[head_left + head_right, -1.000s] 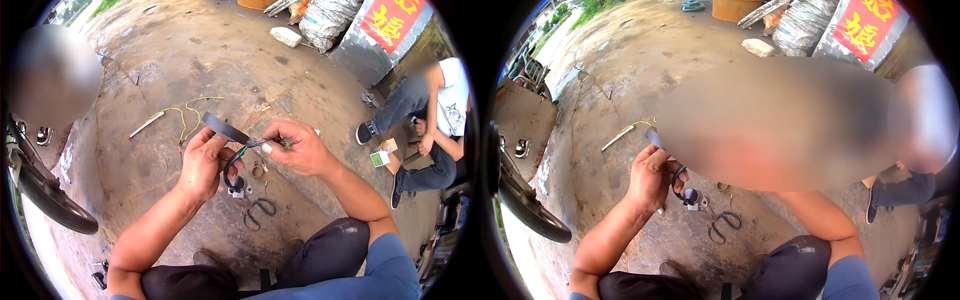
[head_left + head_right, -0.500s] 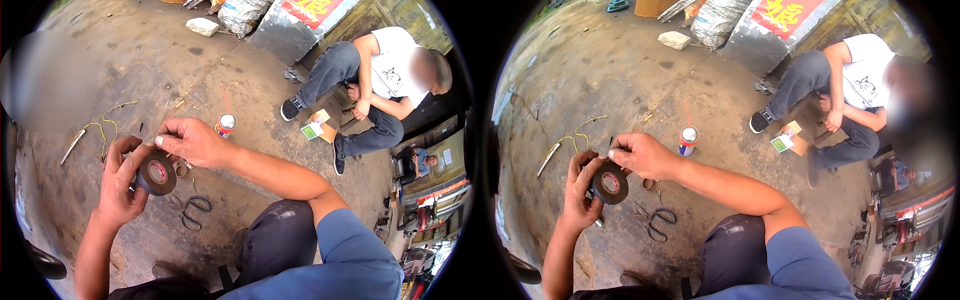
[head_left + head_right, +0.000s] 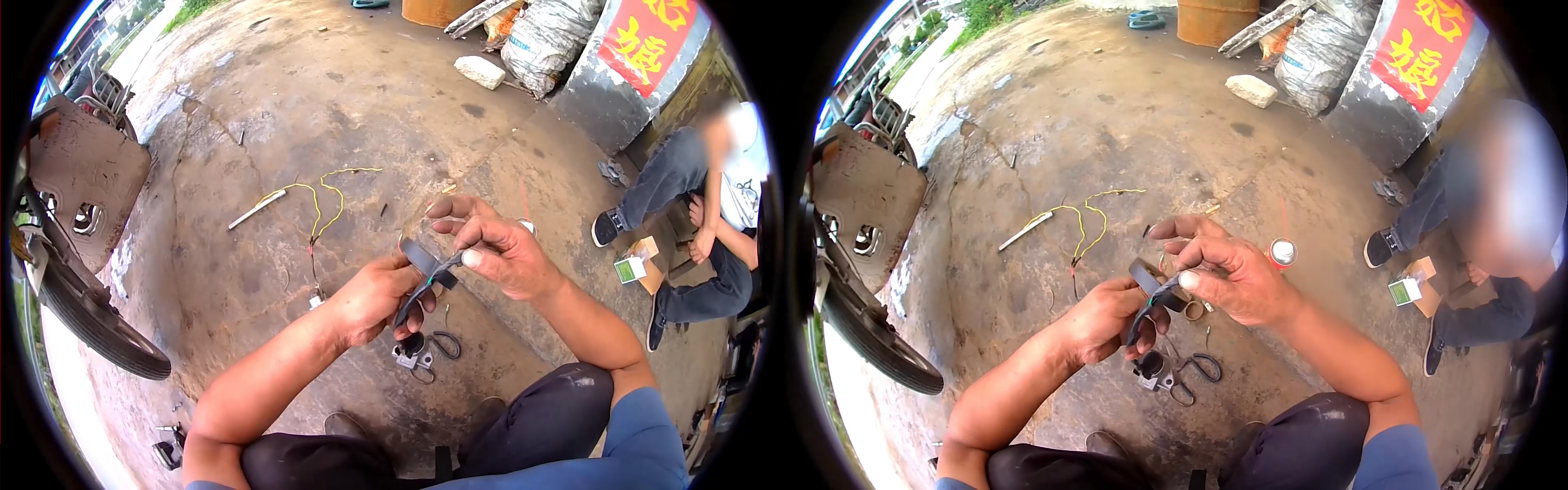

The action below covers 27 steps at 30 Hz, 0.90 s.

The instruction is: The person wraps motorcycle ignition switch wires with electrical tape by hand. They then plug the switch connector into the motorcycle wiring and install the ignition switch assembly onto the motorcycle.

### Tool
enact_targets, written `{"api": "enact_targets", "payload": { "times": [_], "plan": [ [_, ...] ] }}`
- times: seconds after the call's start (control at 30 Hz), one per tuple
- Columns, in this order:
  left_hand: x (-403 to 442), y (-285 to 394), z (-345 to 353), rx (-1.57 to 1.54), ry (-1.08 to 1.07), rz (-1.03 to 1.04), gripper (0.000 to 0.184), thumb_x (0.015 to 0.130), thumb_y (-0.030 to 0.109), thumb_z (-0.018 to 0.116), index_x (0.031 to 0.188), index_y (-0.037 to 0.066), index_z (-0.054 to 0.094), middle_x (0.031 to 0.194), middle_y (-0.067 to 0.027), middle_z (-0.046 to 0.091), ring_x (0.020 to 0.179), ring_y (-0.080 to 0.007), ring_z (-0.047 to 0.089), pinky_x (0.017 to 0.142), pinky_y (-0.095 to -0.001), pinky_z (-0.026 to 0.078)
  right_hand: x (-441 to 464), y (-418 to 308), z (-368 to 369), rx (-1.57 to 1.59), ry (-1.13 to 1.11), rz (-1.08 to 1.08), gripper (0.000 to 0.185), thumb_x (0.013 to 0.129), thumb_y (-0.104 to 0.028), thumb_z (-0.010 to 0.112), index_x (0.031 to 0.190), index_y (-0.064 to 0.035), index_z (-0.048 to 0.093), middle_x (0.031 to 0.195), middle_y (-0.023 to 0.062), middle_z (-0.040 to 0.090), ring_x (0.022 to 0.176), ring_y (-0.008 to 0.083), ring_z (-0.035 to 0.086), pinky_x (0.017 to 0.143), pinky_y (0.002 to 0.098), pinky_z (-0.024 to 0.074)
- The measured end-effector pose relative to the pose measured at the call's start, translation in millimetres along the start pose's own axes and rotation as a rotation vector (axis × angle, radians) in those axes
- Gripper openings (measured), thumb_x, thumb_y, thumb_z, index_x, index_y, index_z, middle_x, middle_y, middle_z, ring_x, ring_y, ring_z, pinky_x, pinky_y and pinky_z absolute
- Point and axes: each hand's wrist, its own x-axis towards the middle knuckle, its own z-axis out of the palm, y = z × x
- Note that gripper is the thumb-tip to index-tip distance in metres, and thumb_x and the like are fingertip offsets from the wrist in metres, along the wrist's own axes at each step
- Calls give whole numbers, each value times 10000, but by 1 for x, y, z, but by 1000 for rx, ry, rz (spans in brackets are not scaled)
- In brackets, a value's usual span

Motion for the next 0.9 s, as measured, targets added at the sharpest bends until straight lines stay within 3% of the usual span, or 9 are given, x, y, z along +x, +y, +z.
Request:
{"api": "enact_targets", "payload": {
  "times": [0.17, 0.23, 0.33, 0.47, 0.6, 0.67, 0.73, 0.8, 0.9],
  "plan": [
    [-1, -4, 10, 415, 4, 4, 236, 1057, 152, 479, 1177, -30, 570, 816, -67, 660, 563, -148, 628, 447, -282, 474, -6, -2, -3, 57, -50, 80, 183, 1054, -185, 587, 1072, -10, 637, 1322, 179, 650, 1269, 241, 585, 1074, 437, 466],
    [-4, -4, 6, 520, 205, 428, 313, 1012, 96, 457, 1264, -64, 552, 786, -69, 652, 608, -181, 647, 564, -328, 527, -3, -4, -2, 86, 33, 173, 191, 1079, -183, 563, 1113, -1, 614, 1172, 144, 711, 1111, 207, 677, 980, 410, 556],
    [-10, -3, -7, 841, 235, 964, 469, 942, -27, 524, 1410, -6, 522, 1027, -98, 634, 842, -185, 656, 731, -325, 563, -5, 5, -5, 213, 180, 307, 249, 1071, -264, 589, 1122, -21, 616, 1109, 127, 715, 1032, 202, 713, 892, 387, 608],
    [-8, -1, -2, 1210, 251, 1303, 573, 840, -53, 646, 1401, 13, 550, 1191, -173, 611, 956, -323, 676, 793, -411, 569, -1, 3, 6, 287, 251, 303, 206, 1079, -197, 573, 1125, 1, 607, 1079, 105, 706, 971, 184, 709, 838, 385, 633],
    [-10, -5, -6, 1244, 345, 1256, 403, 833, 52, 770, 1212, -5, 647, 1189, -142, 615, 988, -260, 637, 765, -356, 566, -6, 4, 23, 282, 241, 354, 191, 1076, -185, 578, 1122, -2, 612, 1073, 95, 702, 970, 177, 703, 846, 370, 626],
    [0, -11, -11, 650, 286, 1144, 285, 949, 202, 716, 1127, -12, 652, 1075, -136, 658, 883, -238, 666, 701, -318, 558, -5, 5, 23, 210, 227, 192, 173, 1072, -166, 580, 1120, -5, 618, 1073, 86, 696, 962, 172, 698, 879, 357, 604],
    [-15, 1, 9, -160, 246, 478, 291, 1077, 284, 550, 1044, 3, 619, 785, -98, 656, 601, -203, 640, 523, -306, 501, -3, -1, 17, 197, 197, 167, 143, 1057, -140, 592, 1102, -7, 615, 1099, 104, 683, 1055, 183, 670, 958, 369, 559],
    [-11, 10, -5, -128, 64, 114, 379, 1089, 339, 505, 991, -6, 628, 774, -100, 652, 544, -178, 603, 452, -294, 448, 0, -5, 12, -52, 113, -91, 126, 1049, -131, 583, 1076, -11, 606, 1235, 164, 670, 1223, 223, 607, 1057, 415, 492],
    [-16, 11, 6, 114, 22, -17, 375, 1089, 352, 499, 991, 27, 660, 754, -69, 629, 485, -151, 549, 385, -265, 388, -1, -10, 16, 119, 0, -40, 139, 1050, -149, 565, 1068, -14, 595, 1378, 206, 622, 1355, 262, 524, 1123, 450, 430]
  ]
}}
